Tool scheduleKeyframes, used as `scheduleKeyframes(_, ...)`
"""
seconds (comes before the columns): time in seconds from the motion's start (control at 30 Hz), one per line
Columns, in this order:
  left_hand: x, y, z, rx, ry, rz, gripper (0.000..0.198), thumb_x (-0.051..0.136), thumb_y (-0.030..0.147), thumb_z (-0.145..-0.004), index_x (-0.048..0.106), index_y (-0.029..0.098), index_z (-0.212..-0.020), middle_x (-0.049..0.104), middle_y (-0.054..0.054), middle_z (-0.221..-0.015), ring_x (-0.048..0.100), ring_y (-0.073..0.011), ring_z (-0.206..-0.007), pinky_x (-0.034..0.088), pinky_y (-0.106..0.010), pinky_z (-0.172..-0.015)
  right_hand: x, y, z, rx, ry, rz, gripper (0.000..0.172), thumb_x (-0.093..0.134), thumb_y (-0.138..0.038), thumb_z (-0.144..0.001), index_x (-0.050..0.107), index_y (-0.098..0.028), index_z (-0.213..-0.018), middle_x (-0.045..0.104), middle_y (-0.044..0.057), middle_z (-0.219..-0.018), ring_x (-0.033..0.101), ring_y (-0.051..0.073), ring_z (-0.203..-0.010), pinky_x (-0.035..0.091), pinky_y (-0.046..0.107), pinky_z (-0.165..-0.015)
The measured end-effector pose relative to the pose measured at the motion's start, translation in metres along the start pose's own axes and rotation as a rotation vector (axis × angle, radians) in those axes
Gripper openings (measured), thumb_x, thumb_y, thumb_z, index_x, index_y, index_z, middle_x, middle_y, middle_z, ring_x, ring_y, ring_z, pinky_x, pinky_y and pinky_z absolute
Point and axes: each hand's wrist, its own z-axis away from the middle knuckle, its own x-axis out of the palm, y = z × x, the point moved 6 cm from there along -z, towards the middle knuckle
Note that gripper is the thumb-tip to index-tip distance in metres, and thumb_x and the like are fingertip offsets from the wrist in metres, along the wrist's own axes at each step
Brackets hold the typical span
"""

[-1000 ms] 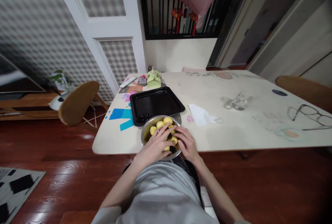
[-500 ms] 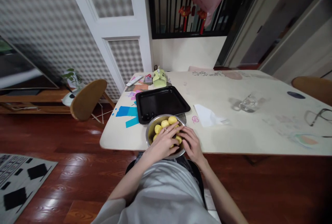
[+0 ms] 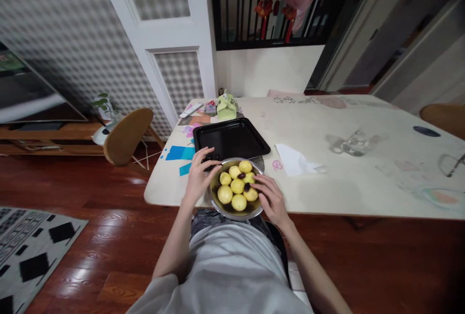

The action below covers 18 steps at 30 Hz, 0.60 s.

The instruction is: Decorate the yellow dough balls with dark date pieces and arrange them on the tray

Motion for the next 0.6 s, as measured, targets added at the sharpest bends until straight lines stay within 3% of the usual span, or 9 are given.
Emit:
scheduleKeyframes(0.1, 0.005, -0.029, -0.006, -0.048, 0.074, -0.106, 0.013, 0.071, 0.031, -0.098, 0.08, 0.023, -0.099, 0.067, -0.011, -0.137, 0.056, -0.0321, -0.137, 0.052, -0.055, -0.113, 0.0, 0.0, 0.0, 0.0, 0.003, 0.0, 0.032, 0.051, -0.022, -0.103, 0.071, -0.026, -0.128, 0.069, 0.011, -0.139, 0.062, 0.03, -0.133, 0.052, 0.056, -0.111)
scheduleKeyframes(0.27, 0.02, -0.063, -0.006, -0.153, 0.069, -0.224, 0.012, 0.068, 0.022, -0.096, 0.079, 0.02, -0.093, 0.068, -0.012, -0.132, 0.058, -0.0345, -0.133, 0.049, -0.059, -0.114, 0.0, 0.0, -0.001, 0.003, -0.004, 0.003, 0.032, 0.05, -0.023, -0.104, 0.071, -0.026, -0.127, 0.069, 0.011, -0.139, 0.062, 0.031, -0.132, 0.053, 0.057, -0.11)
scheduleKeyframes(0.43, 0.025, -0.071, 0.005, -0.198, 0.05, -0.221, 0.011, 0.066, 0.018, -0.094, 0.077, 0.02, -0.095, 0.068, -0.013, -0.131, 0.058, -0.0348, -0.132, 0.048, -0.058, -0.114, 0.0, 0.0, -0.001, 0.022, -0.002, -0.002, 0.032, 0.049, -0.026, -0.104, 0.072, -0.026, -0.126, 0.07, 0.012, -0.138, 0.063, 0.031, -0.131, 0.054, 0.058, -0.109)
scheduleKeyframes(0.6, 0.019, -0.063, 0.012, -0.193, 0.041, -0.193, 0.013, 0.064, 0.02, -0.096, 0.075, 0.02, -0.101, 0.067, -0.014, -0.133, 0.058, -0.0333, -0.132, 0.048, -0.057, -0.114, 0.0, 0.0, -0.001, 0.018, -0.002, -0.004, 0.031, 0.05, -0.024, -0.104, 0.072, -0.026, -0.126, 0.069, 0.012, -0.139, 0.062, 0.031, -0.132, 0.054, 0.057, -0.109)
